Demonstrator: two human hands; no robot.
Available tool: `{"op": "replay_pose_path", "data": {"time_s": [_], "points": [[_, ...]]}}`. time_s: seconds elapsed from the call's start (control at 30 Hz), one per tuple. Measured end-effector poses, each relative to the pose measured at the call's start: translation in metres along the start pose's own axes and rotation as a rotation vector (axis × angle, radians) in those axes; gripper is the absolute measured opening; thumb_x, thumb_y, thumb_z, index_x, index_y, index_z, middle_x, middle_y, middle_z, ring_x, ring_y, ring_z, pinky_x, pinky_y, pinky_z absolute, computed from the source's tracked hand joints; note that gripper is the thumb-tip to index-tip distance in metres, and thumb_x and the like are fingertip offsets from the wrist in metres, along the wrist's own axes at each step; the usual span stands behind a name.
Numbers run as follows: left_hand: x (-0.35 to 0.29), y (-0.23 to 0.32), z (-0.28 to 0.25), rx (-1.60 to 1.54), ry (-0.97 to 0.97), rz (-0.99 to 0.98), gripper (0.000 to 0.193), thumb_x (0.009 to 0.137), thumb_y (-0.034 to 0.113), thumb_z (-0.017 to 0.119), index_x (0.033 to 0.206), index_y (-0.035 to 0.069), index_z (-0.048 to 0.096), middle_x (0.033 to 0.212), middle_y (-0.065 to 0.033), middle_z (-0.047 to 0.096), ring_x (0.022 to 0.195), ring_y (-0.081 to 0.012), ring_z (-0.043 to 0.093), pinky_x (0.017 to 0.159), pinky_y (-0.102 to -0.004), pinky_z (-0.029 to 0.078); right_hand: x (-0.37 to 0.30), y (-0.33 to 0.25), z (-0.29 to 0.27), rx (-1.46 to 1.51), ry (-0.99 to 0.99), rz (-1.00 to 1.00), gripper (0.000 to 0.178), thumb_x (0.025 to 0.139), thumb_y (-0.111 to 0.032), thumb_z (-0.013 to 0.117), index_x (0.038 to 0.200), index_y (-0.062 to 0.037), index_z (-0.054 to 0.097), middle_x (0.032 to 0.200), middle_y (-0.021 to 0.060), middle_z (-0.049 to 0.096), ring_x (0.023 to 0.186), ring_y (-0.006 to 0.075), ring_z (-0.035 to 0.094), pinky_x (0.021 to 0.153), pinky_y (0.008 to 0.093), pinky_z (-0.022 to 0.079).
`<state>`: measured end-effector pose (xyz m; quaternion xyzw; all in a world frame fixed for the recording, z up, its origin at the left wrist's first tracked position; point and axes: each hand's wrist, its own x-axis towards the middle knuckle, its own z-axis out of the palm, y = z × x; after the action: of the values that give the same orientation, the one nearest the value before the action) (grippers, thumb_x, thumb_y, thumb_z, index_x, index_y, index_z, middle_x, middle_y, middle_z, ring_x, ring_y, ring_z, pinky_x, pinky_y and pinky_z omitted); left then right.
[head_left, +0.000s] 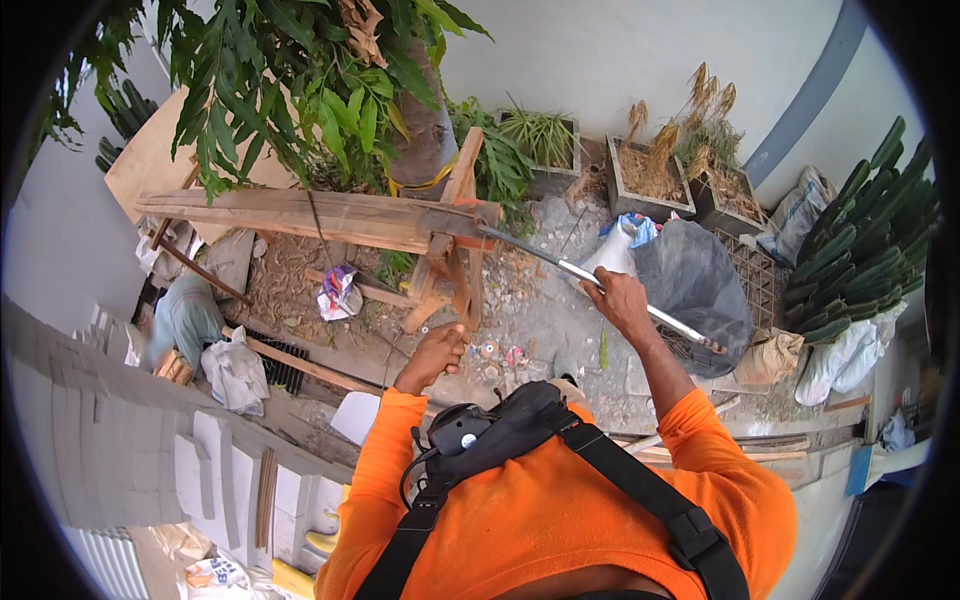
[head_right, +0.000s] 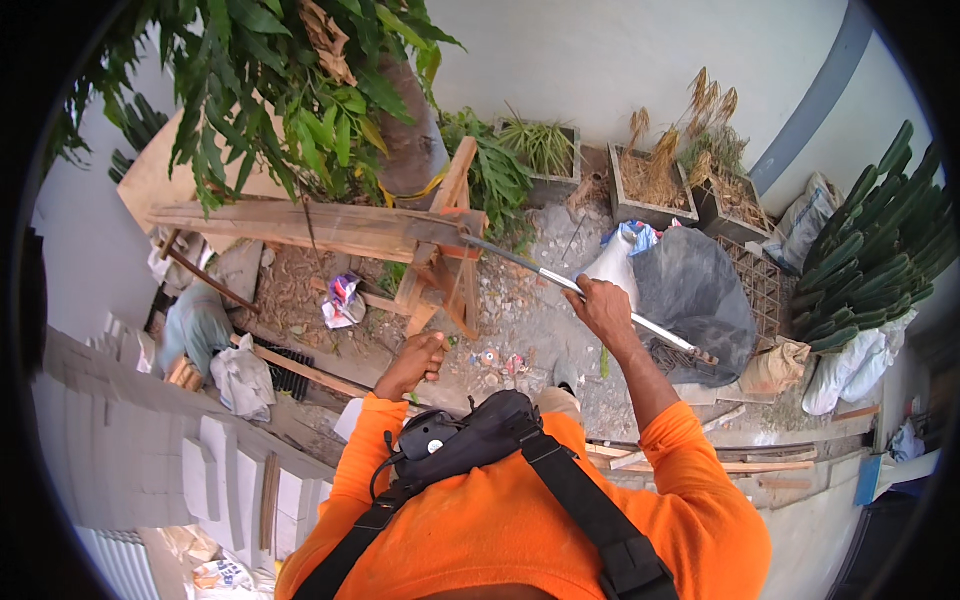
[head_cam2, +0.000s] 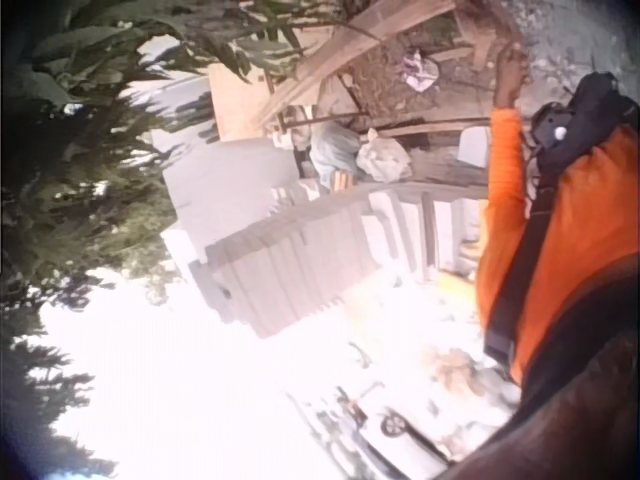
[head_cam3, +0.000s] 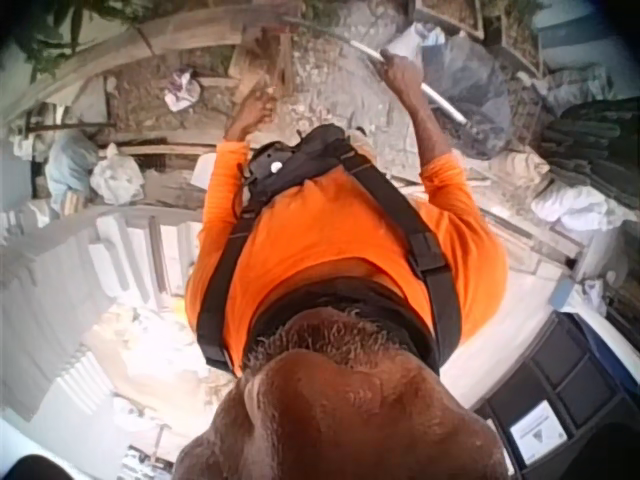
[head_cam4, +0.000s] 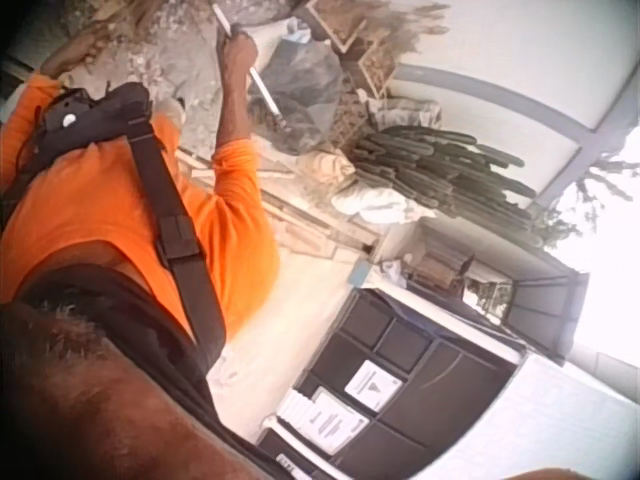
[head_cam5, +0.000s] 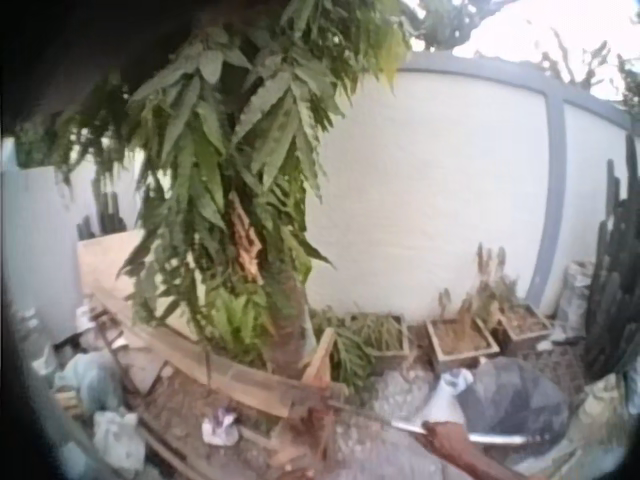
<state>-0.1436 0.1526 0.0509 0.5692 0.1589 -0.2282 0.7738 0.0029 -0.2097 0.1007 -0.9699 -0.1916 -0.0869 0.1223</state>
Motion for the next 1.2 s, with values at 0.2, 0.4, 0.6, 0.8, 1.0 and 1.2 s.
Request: {"op": "replay_pose_path", "data": {"time_s": [0.2,0.4,0.6,0.8,1.0,1.2], "points": [[0.003,0.002,-0.014,0.018,-0.023,-0.007,0.031,0.111,0.034,0.048,0.096,0.008,0.055,0.068,0.0068,0.034,0.053,-0.0050,0.028,0.048,-0.0240,0.031,-0.019,-0.028,0.003,0.044,0.035,0.159,0.038,0.093,-0.046,0.070,0.091,-0.0083,0.067,0.072,0.0172,0.070,0.070,0.0404,0.070,0.062,0.0514,0.052],[0.003,0.016,-0.055,0.152,0.023,-0.004,0.031,0.110,0.036,0.051,0.097,0.008,0.055,0.068,0.0068,0.035,0.054,-0.0049,0.028,0.049,-0.0234,0.031,-0.048,-0.068,0.025,0.075,0.028,0.352,0.043,0.093,-0.051,0.069,0.093,-0.0079,0.068,0.074,0.0196,0.070,0.075,0.0428,0.071,0.066,0.0546,0.052],[0.002,-0.009,-0.016,-0.047,-0.005,0.049,0.027,0.110,0.034,0.054,0.096,0.011,0.055,0.069,0.0075,0.037,0.054,-0.0041,0.030,0.049,-0.0223,0.030,-0.027,-0.009,0.020,0.241,0.019,0.229,0.049,0.093,-0.055,0.068,0.091,-0.0062,0.070,0.067,0.0186,0.067,0.071,0.0422,0.069,0.064,0.0520,0.051],[-0.003,0.023,0.058,-0.237,-0.164,0.188,0.030,0.110,0.040,0.052,0.097,0.013,0.055,0.073,0.0062,0.039,0.060,-0.0045,0.033,0.057,-0.0229,0.035,-0.026,-0.001,-0.005,0.671,0.064,0.258,0.049,0.095,-0.046,0.074,0.081,-0.0004,0.064,0.056,0.0042,0.044,0.058,0.0133,0.036,0.052,0.0375,0.033],[0.080,0.047,0.124,0.047,-0.241,0.675,0.029,0.109,0.035,0.054,0.113,0.008,0.064,0.087,-0.0004,0.061,0.087,-0.0109,0.058,0.086,-0.0301,0.049,-0.007,-0.025,-0.027,1.149,-0.143,0.257,0.042,0.091,-0.042,0.080,0.087,-0.0018,0.070,0.064,-0.0047,0.053,0.057,0.0060,0.044,0.051,0.0280,0.034],[0.154,0.052,0.172,-0.033,-0.086,0.652,0.023,0.107,0.024,0.062,0.117,0.004,0.066,0.109,-0.0065,0.072,0.106,-0.0142,0.064,0.095,-0.0341,0.051,0.038,0.015,-0.009,1.206,-0.405,0.226,0.029,0.091,-0.022,0.082,0.107,0.0008,0.077,0.074,0.0034,0.069,0.070,0.0109,0.060,0.063,0.0320,0.046]]}}
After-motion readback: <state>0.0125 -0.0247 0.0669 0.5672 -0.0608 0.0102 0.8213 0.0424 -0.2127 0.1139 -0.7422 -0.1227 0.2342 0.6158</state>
